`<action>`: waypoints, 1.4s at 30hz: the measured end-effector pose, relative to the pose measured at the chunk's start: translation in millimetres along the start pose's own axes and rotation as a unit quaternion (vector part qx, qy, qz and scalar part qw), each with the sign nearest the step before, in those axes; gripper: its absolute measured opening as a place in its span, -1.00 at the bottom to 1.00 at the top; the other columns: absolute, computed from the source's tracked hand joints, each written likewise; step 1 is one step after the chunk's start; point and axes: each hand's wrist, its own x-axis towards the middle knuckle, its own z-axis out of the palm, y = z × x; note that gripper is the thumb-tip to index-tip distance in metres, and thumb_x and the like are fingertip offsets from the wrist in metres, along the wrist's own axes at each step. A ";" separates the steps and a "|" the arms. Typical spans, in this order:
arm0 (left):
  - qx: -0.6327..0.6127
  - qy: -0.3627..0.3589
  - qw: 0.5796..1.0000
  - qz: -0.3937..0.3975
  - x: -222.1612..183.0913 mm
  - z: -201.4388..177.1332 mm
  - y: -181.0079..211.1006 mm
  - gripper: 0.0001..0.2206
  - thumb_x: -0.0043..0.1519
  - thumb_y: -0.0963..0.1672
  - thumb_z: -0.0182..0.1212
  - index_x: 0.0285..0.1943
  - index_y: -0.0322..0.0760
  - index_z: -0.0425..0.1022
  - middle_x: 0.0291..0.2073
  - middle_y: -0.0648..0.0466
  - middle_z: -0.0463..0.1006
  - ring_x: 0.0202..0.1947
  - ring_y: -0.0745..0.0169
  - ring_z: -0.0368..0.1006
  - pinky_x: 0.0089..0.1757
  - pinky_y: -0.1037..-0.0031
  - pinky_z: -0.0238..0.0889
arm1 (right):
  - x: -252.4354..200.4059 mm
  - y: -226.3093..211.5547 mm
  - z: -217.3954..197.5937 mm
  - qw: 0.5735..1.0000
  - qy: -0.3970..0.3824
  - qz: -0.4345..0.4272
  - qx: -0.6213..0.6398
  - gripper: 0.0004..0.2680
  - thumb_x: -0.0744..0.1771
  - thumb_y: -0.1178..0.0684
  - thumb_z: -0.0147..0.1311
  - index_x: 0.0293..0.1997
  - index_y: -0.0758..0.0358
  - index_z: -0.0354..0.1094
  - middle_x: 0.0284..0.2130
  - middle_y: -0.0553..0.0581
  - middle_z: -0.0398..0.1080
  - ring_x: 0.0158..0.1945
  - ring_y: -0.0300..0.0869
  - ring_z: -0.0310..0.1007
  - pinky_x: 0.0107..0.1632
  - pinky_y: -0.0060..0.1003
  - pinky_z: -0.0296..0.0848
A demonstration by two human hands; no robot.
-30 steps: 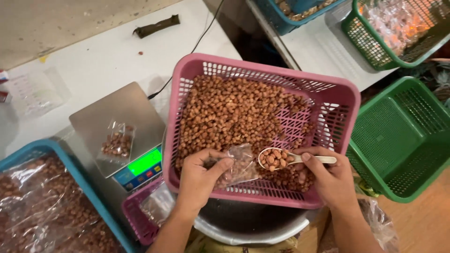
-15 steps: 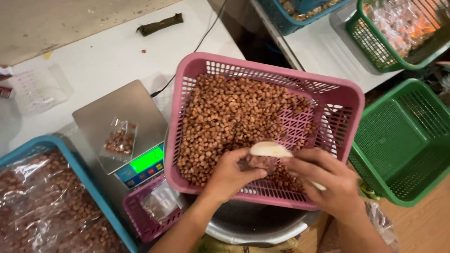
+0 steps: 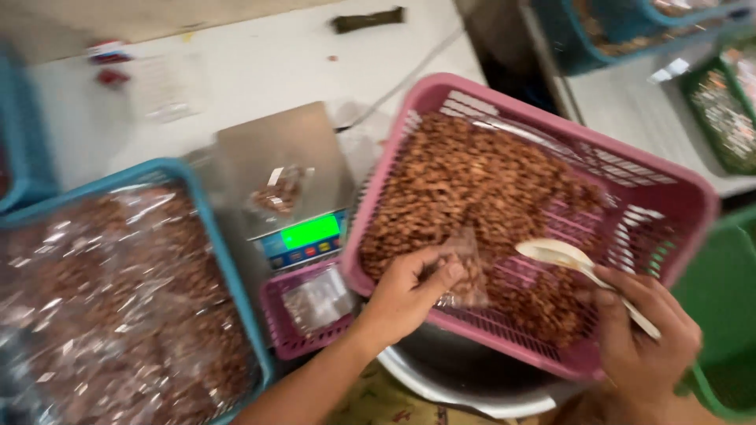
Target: Manually scooping peanuts from a large basket into small plastic bags and weighing them on a digital scale.
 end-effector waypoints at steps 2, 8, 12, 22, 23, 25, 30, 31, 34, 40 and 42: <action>0.028 0.047 0.996 0.074 -4.7 -21.8 -22.7 -0.71 0.32 -0.02 0.10 0.05 -0.20 0.63 -0.11 0.16 0.70 -0.04 0.34 0.59 0.01 0.51 0.35 | -5.1 5.3 1.6 1.000 -0.011 0.012 -0.003 -0.89 0.49 0.27 0.10 0.08 0.51 0.52 -0.13 0.31 0.51 -0.09 -0.04 0.49 0.11 -0.20 0.40; 0.272 0.256 0.903 0.213 34.2 -162.5 -45.5 -0.71 0.33 -0.05 0.03 -0.45 -0.04 0.56 -0.11 0.07 0.54 -0.04 0.22 0.42 0.01 0.29 0.14 | -18.0 10.7 12.6 0.997 -0.043 0.062 -0.013 -0.88 0.56 0.34 0.10 0.19 0.70 0.51 -0.23 0.43 0.45 -0.24 -0.02 0.39 -0.17 -0.16 0.33; 0.423 0.214 0.871 0.127 83.1 -247.3 -69.5 -0.54 0.38 -0.01 0.09 -0.62 -0.24 0.26 -0.56 0.09 0.46 -0.32 0.07 0.46 0.01 0.18 0.07 | -14.0 -13.6 19.4 0.995 -0.082 0.059 0.026 -0.82 0.52 0.32 0.02 0.20 0.78 0.40 -0.20 0.56 0.43 -0.18 0.15 0.51 -0.07 0.00 0.60; 0.356 0.227 0.851 0.313 38.6 -225.9 -47.4 -0.60 0.41 -0.01 0.12 0.29 -0.38 0.40 0.21 -0.15 0.32 0.30 -0.16 0.24 0.27 0.03 0.10 | -26.1 39.7 40.9 0.949 -0.184 0.124 -0.226 -0.81 0.38 -0.15 0.13 0.01 -0.07 0.61 -0.46 0.20 0.55 -0.35 0.07 0.51 -0.13 -0.07 0.43; 0.370 0.264 0.808 0.374 31.3 -216.0 -39.9 -0.63 0.40 -0.08 0.16 0.28 -0.47 0.36 0.21 -0.19 0.31 0.27 -0.22 0.27 0.27 0.03 0.14 | -25.0 35.9 43.6 0.960 -0.172 0.086 -0.204 -0.84 0.38 -0.09 0.15 -0.02 -0.03 0.61 -0.49 0.08 0.53 -0.49 -0.07 0.39 -0.25 -0.15 0.38; 0.379 0.295 0.762 0.435 19.4 -189.5 -32.5 -0.65 0.40 -0.16 0.21 0.27 -0.55 0.33 0.20 -0.23 0.30 0.24 -0.28 0.29 0.27 0.03 0.18 | -20.6 26.1 45.7 0.969 -0.158 0.052 -0.185 -0.88 0.38 -0.03 0.17 -0.06 0.00 0.61 -0.52 -0.03 0.50 -0.64 -0.21 0.27 -0.36 -0.23 0.34; -0.132 0.168 0.954 0.209 -1.3 -67.7 -11.8 -0.19 0.15 -0.39 0.26 0.47 0.01 -0.09 0.00 0.09 0.43 -0.32 0.31 0.58 -0.20 0.40 0.61 | -8.0 0.7 39.9 0.985 -0.159 -0.016 -0.061 -0.85 0.37 0.16 0.11 0.03 0.23 0.52 -0.12 0.10 0.57 -0.10 -0.13 0.59 0.06 -0.23 0.46; -0.135 0.157 0.956 0.209 -2.0 -55.1 -4.3 -0.19 0.15 -0.39 0.26 0.47 0.01 -0.09 0.00 0.09 0.43 -0.32 0.31 0.58 -0.20 0.40 0.61 | -9.3 -0.4 37.8 0.986 -0.155 -0.009 -0.068 -0.85 0.37 0.16 0.11 0.03 0.23 0.52 -0.12 0.10 0.57 -0.10 -0.13 0.59 0.06 -0.23 0.46; -0.010 0.035 0.999 0.026 -1.1 -18.2 2.9 -0.20 0.01 -0.21 0.43 0.49 -0.12 0.13 0.22 -0.01 0.55 -0.03 0.31 0.60 0.07 0.50 0.50 | -10.8 -6.2 28.1 0.988 -0.151 0.008 -0.033 -0.77 0.33 0.18 0.18 0.11 0.23 0.50 -0.07 0.19 0.54 -0.06 -0.12 0.58 0.12 -0.26 0.48; -0.092 -0.032 0.995 -0.008 14.1 29.6 -14.9 -0.45 0.08 -0.28 0.33 0.31 -0.16 0.39 0.12 0.04 0.63 0.19 0.34 0.51 0.12 0.53 0.31 | -0.1 -20.8 9.7 0.978 -0.205 -0.039 0.004 -0.74 0.35 0.12 0.13 0.19 0.17 0.45 -0.13 0.12 0.55 -0.27 -0.22 0.60 -0.13 -0.29 0.55; -0.076 -0.032 0.996 -0.021 13.1 35.2 -5.5 -0.55 0.13 -0.25 0.21 0.26 -0.18 0.45 0.18 0.04 0.61 0.27 0.30 0.47 0.17 0.51 0.29 | 0.0 -18.7 7.7 0.958 -0.281 -0.049 0.032 -0.75 0.38 0.14 0.02 0.20 0.18 0.41 -0.25 0.08 0.45 -0.29 -0.16 0.53 -0.17 -0.29 0.48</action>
